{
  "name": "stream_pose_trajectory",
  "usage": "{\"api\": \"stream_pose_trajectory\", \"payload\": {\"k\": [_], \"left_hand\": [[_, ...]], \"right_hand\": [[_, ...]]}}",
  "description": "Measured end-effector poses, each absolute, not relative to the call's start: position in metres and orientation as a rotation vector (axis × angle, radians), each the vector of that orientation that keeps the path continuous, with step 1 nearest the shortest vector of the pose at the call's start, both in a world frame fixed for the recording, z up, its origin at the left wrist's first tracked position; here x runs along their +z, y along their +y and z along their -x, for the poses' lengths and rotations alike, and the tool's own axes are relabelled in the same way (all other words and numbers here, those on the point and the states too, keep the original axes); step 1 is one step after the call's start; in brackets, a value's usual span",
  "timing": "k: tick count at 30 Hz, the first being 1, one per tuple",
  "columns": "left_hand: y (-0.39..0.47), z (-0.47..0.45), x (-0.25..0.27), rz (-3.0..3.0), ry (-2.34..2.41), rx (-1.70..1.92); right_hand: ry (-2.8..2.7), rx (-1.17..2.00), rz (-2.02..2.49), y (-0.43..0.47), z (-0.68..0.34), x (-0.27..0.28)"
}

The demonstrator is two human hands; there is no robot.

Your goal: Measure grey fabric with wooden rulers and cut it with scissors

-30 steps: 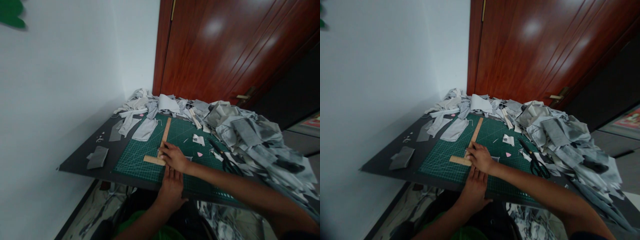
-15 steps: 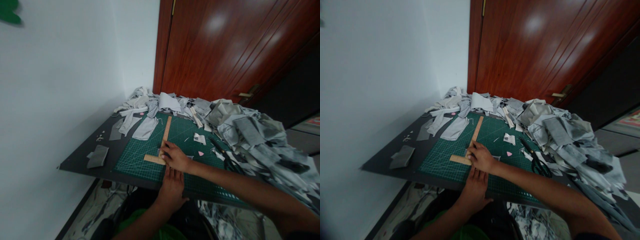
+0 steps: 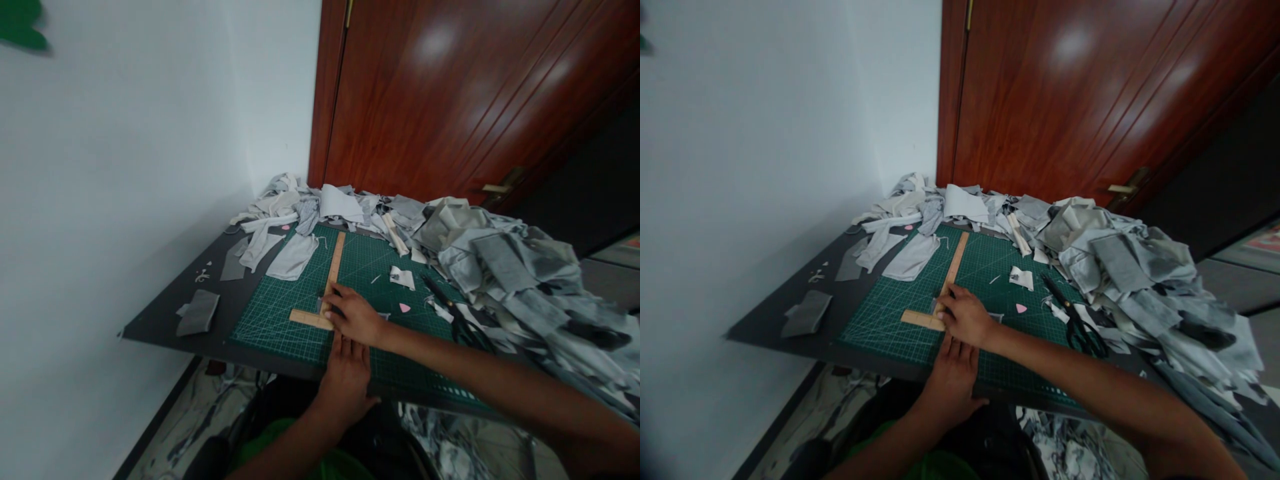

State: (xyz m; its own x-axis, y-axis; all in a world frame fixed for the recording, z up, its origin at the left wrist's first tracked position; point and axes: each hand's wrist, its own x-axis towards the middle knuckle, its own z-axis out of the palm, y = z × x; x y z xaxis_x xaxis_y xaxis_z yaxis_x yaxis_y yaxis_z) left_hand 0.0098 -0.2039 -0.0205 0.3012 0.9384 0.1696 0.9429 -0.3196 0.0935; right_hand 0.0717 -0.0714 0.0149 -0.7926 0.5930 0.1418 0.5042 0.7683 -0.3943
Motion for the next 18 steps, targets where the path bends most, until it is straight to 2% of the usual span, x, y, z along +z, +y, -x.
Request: {"api": "stream_pose_trajectory", "payload": {"k": [18], "left_hand": [[-0.203,-0.011,-0.024,2.555,-1.839,-0.303]], "right_hand": [[-2.852,0.216,1.008,-0.083,-0.06,0.032]]}}
